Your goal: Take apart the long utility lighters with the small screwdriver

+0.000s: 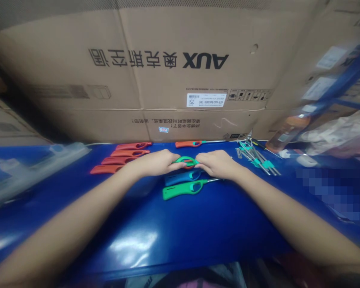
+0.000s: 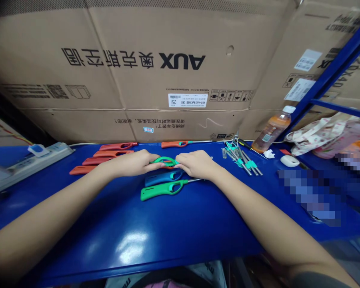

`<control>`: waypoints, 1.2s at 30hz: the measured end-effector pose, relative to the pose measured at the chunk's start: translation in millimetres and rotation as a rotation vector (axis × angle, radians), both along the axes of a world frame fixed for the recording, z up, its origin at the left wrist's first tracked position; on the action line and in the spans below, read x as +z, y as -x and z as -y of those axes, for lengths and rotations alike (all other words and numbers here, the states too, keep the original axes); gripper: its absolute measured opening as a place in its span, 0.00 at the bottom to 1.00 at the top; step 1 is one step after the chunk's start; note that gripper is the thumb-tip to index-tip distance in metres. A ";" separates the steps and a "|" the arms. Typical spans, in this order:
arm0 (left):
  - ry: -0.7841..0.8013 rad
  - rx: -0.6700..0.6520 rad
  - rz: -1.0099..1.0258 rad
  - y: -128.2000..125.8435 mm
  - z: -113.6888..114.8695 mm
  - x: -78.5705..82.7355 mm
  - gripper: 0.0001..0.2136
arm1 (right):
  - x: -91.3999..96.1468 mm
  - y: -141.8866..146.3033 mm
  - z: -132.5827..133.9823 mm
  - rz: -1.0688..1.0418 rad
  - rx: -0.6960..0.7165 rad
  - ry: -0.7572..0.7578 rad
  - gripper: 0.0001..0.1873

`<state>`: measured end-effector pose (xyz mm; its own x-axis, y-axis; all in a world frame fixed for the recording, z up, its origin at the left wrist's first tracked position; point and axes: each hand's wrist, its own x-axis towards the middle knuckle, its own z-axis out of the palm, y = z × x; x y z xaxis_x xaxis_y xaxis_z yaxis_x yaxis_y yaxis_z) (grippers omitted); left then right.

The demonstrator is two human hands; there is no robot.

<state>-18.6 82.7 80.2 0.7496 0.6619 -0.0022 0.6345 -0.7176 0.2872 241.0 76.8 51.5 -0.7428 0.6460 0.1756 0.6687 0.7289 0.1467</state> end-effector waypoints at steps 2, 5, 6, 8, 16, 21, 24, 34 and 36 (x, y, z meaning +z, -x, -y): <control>0.029 -0.006 0.015 0.2 -2.1 -1.8 0.24 | -0.3 -0.8 -1.1 0.004 0.005 -0.004 0.18; 0.047 0.007 0.006 -0.2 -2.9 -3.3 0.25 | 0.1 -1.8 -0.7 0.007 0.011 -0.013 0.19; 0.053 0.012 0.002 -0.2 -2.8 -3.3 0.25 | 0.3 -2.1 -0.5 0.009 0.012 -0.016 0.19; 0.073 0.019 0.001 -0.1 -2.8 -3.0 0.25 | 0.5 -2.2 0.0 0.013 0.012 -0.020 0.20; 0.310 0.049 0.022 3.8 -3.8 -0.6 0.25 | -1.2 1.2 2.2 0.025 0.026 0.000 0.21; 0.382 0.069 -0.006 3.7 -2.9 1.3 0.25 | 1.4 1.8 3.9 0.037 0.006 0.030 0.20; 0.119 0.058 -0.057 -2.2 9.7 5.5 0.21 | 7.7 4.5 13.0 0.015 -0.031 0.093 0.18; 0.149 0.033 -0.053 -23.3 59.7 17.8 0.08 | 23.8 20.1 50.2 0.065 0.121 0.236 0.11; 0.247 0.002 -0.035 -18.8 59.0 19.7 0.10 | 24.4 19.5 55.1 0.085 0.142 0.190 0.10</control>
